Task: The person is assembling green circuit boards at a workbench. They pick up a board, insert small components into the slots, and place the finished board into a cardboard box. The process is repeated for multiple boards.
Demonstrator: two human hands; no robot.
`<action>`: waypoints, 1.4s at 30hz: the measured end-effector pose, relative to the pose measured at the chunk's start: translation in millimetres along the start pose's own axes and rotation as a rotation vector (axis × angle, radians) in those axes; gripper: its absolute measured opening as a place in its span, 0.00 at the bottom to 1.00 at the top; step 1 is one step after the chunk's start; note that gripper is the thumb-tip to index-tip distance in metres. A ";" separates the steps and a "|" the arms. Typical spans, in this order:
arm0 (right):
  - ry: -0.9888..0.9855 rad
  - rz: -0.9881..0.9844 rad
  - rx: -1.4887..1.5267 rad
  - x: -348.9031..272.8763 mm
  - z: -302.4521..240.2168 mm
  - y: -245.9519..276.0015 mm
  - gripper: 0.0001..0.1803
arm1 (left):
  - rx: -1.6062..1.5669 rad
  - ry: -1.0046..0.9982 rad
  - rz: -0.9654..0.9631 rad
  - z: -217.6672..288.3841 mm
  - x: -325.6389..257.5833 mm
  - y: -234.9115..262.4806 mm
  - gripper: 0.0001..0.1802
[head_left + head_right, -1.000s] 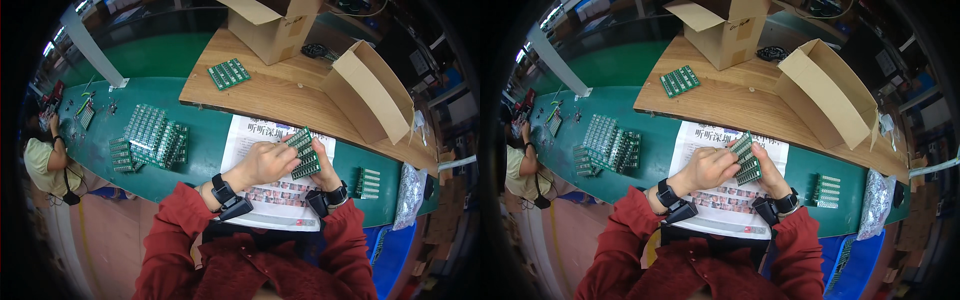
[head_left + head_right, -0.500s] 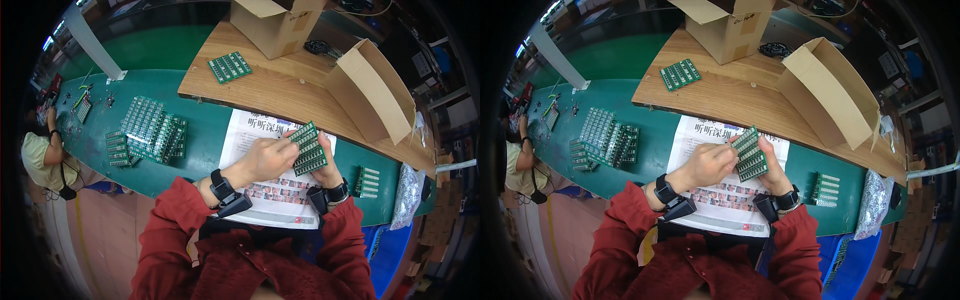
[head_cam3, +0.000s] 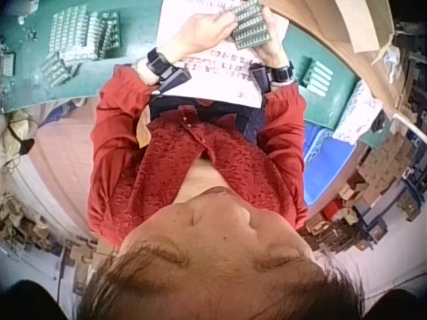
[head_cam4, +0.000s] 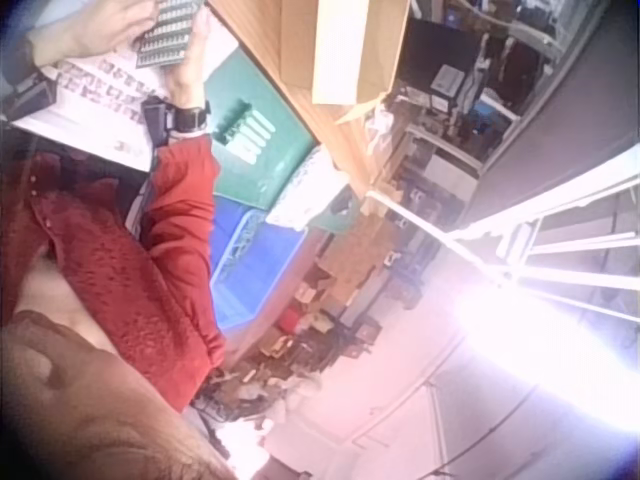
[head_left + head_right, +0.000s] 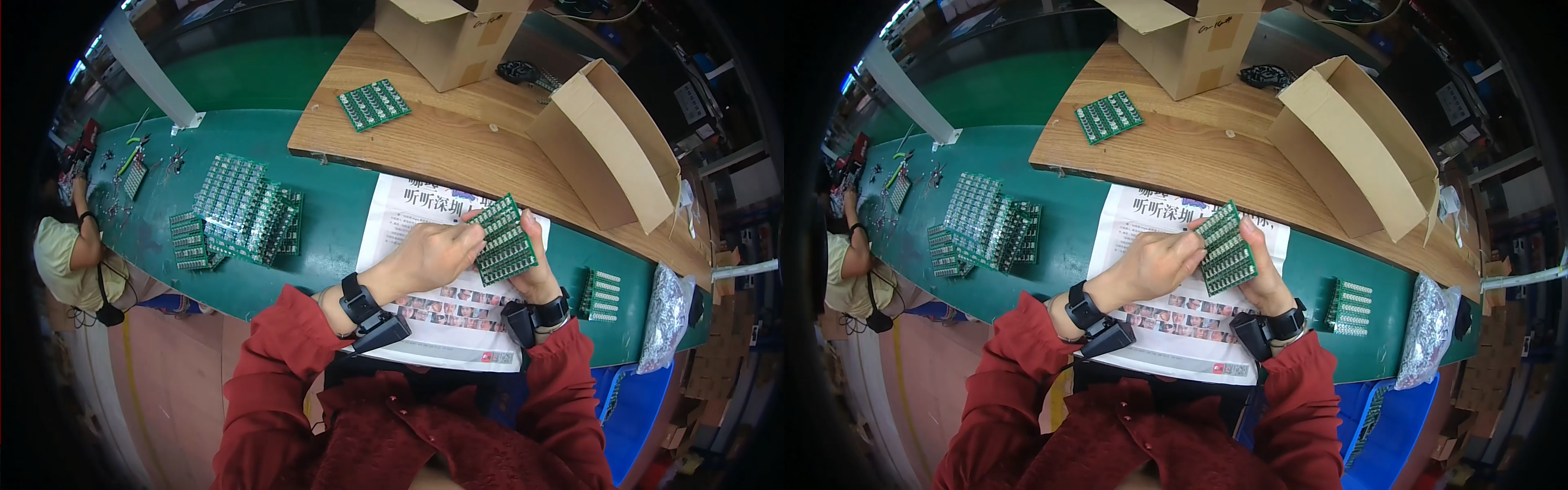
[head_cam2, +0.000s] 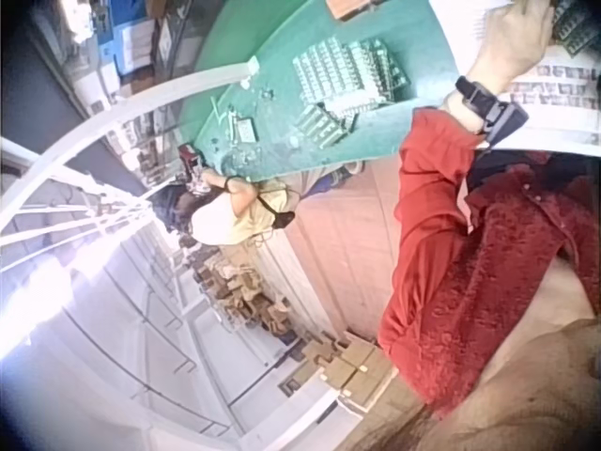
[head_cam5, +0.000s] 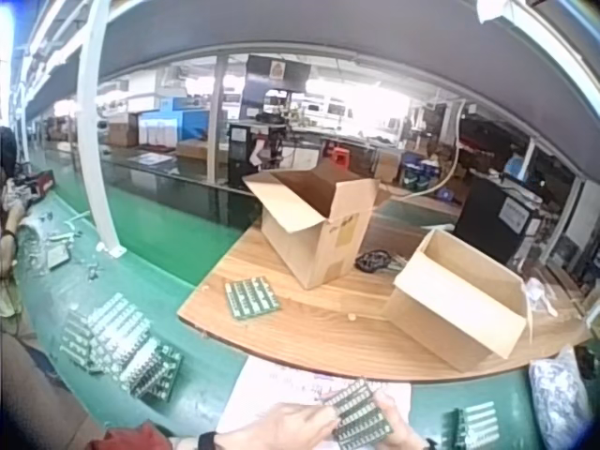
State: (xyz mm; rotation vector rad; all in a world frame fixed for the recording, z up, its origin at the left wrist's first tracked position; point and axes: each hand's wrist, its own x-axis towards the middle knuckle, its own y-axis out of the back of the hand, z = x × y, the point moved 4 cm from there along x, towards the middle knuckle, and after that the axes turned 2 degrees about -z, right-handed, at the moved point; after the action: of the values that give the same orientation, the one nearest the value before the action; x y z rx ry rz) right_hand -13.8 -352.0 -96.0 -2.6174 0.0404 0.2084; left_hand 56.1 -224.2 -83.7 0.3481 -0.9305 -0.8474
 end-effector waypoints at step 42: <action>0.074 0.073 -0.176 -1.7 0.4 -6.1 0.33 | -0.084 -0.066 0.029 15.3 4.0 8.6 0.10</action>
State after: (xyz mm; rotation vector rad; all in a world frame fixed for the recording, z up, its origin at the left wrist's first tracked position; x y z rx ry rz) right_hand -15.1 -346.5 -93.1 -2.8012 0.1498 0.1466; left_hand 49.0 -220.5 -67.5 0.2353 -0.9558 -0.8728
